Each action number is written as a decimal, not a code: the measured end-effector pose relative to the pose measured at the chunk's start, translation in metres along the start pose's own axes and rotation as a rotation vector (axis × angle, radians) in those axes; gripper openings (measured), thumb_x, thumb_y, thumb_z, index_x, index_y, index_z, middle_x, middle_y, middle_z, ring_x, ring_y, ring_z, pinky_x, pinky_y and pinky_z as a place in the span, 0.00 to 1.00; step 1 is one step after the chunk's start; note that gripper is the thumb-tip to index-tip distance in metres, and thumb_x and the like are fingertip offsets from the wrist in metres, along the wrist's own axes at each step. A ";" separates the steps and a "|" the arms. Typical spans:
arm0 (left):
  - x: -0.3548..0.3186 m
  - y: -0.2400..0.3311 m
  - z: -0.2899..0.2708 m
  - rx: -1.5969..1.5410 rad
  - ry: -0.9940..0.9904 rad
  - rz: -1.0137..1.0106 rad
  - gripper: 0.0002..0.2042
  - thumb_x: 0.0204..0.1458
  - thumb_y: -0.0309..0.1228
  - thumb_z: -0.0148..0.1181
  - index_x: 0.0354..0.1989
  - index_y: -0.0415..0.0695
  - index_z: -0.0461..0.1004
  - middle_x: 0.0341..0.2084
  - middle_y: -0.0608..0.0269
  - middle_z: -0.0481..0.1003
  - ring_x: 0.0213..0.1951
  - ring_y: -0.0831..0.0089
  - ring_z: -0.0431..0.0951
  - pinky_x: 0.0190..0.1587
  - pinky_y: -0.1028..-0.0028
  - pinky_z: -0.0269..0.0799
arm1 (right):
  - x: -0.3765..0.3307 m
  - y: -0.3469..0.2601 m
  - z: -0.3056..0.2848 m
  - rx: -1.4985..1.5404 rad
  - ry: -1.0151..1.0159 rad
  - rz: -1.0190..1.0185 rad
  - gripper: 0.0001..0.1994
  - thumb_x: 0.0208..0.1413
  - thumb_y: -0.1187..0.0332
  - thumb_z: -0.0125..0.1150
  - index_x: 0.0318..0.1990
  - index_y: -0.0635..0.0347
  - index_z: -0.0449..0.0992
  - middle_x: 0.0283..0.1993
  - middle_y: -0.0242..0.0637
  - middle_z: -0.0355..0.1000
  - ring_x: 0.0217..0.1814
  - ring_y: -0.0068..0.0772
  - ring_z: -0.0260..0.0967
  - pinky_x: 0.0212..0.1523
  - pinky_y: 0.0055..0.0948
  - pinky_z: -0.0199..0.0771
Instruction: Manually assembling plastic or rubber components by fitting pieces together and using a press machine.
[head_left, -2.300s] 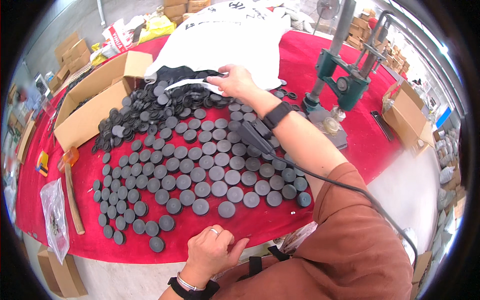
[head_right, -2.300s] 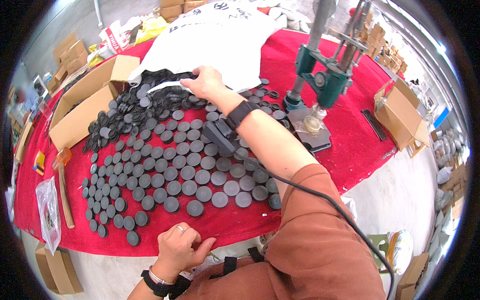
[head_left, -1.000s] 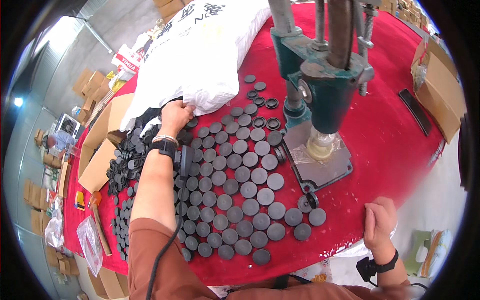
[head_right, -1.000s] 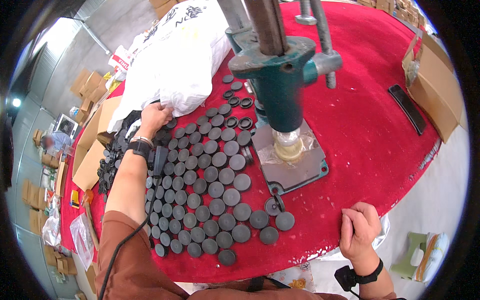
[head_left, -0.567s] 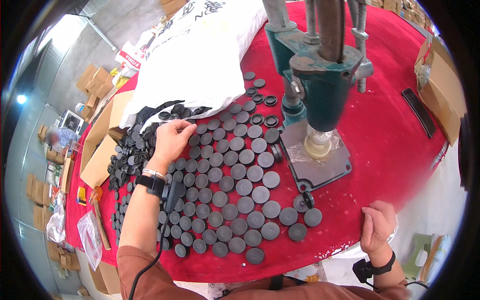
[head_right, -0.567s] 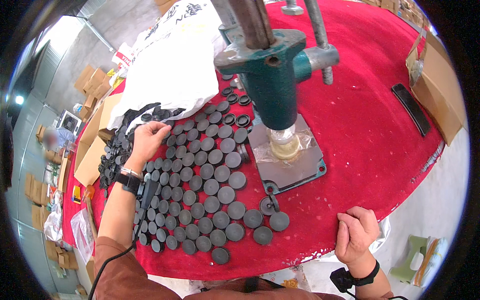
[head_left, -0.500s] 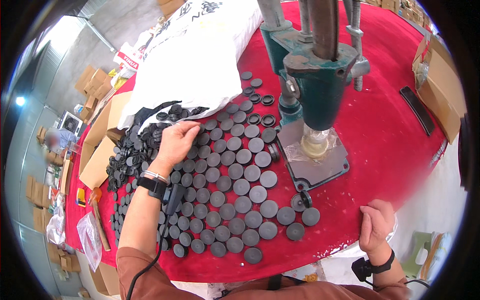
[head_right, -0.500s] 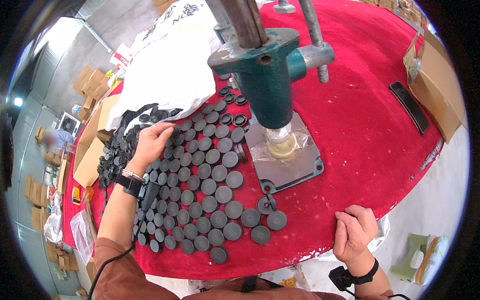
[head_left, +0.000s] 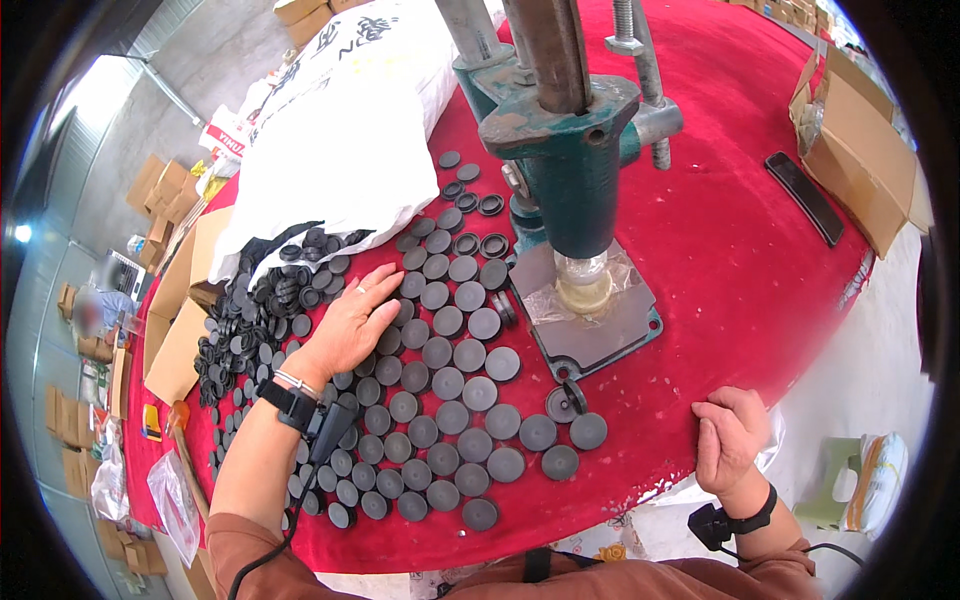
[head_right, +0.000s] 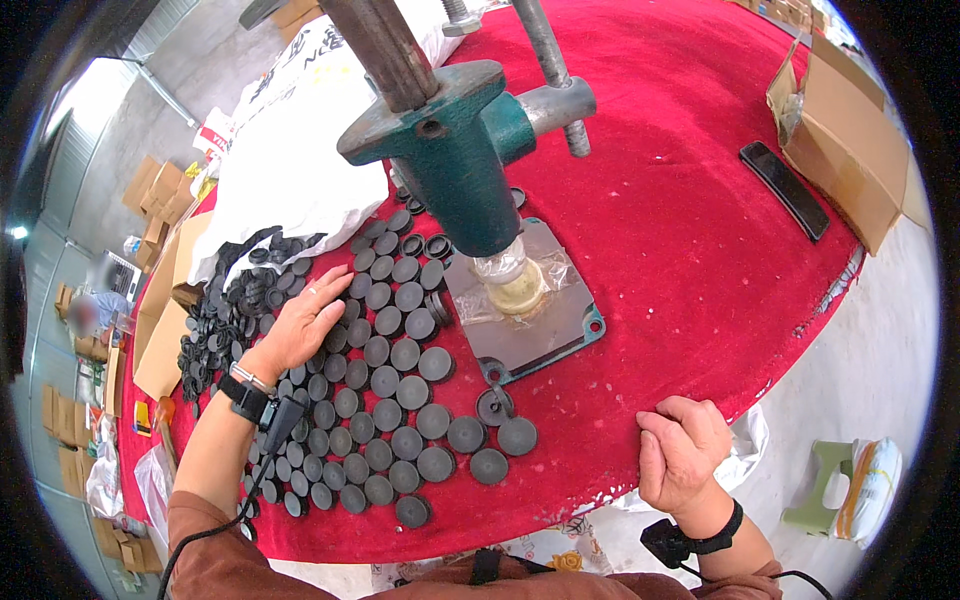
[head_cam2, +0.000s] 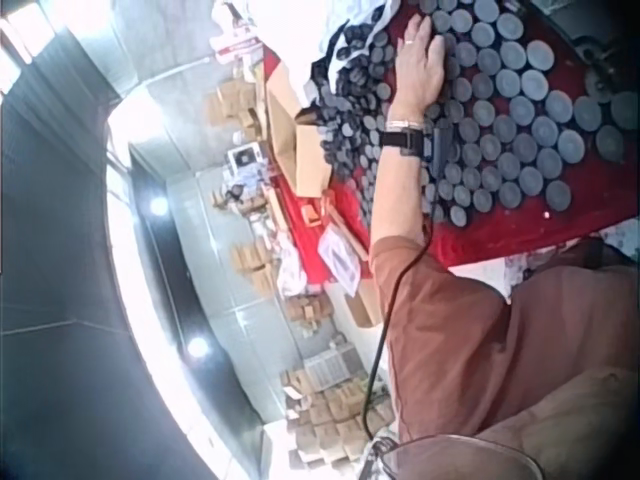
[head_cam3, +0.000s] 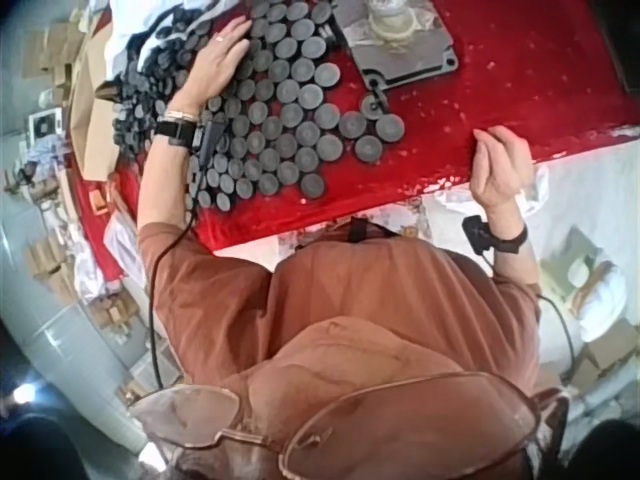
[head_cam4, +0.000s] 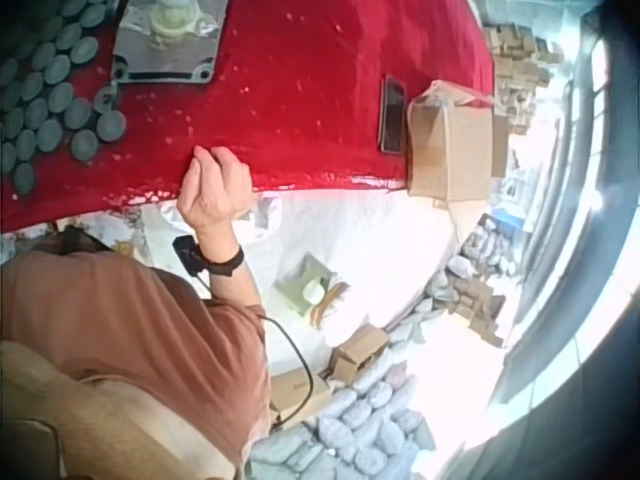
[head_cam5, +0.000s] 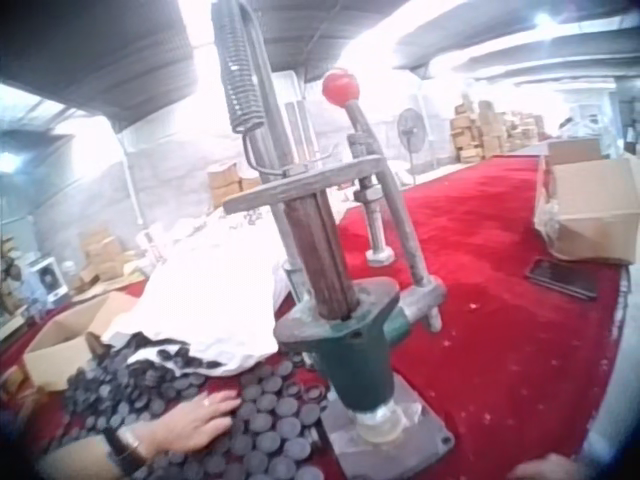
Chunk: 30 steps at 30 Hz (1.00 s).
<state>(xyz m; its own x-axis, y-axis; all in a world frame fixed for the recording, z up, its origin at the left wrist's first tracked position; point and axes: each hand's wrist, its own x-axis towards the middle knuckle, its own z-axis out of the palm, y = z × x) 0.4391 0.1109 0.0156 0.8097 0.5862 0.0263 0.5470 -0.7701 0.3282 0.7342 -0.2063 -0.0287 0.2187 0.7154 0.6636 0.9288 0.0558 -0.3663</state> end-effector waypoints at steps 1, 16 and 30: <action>0.002 0.000 -0.001 -0.001 0.000 0.001 0.21 0.55 0.36 0.43 0.56 0.41 0.61 0.56 0.50 0.59 0.59 0.57 0.58 0.61 0.65 0.49 | -0.001 0.001 0.001 -0.002 0.000 0.001 0.07 0.35 0.73 0.56 0.26 0.61 0.74 0.28 0.41 0.67 0.25 0.37 0.62 0.25 0.30 0.61; 0.034 0.030 0.008 0.034 -0.071 0.096 0.21 0.56 0.34 0.43 0.56 0.36 0.59 0.58 0.45 0.56 0.60 0.56 0.56 0.60 0.67 0.53 | -0.001 0.001 0.002 -0.011 0.006 0.014 0.07 0.34 0.73 0.56 0.26 0.60 0.75 0.28 0.39 0.68 0.24 0.36 0.62 0.25 0.30 0.61; 0.112 0.027 0.000 0.285 0.054 -0.013 0.14 0.44 0.29 0.58 0.41 0.41 0.73 0.40 0.49 0.72 0.40 0.55 0.73 0.42 0.67 0.69 | -0.003 0.001 0.001 -0.018 -0.006 0.000 0.08 0.32 0.73 0.55 0.26 0.60 0.74 0.28 0.39 0.67 0.24 0.36 0.61 0.26 0.30 0.60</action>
<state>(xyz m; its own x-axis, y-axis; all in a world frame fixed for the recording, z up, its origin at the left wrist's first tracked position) 0.5447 0.1556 0.0271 0.7941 0.6030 0.0765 0.6008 -0.7978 0.0508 0.7343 -0.2073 -0.0318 0.2167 0.7194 0.6599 0.9343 0.0433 -0.3539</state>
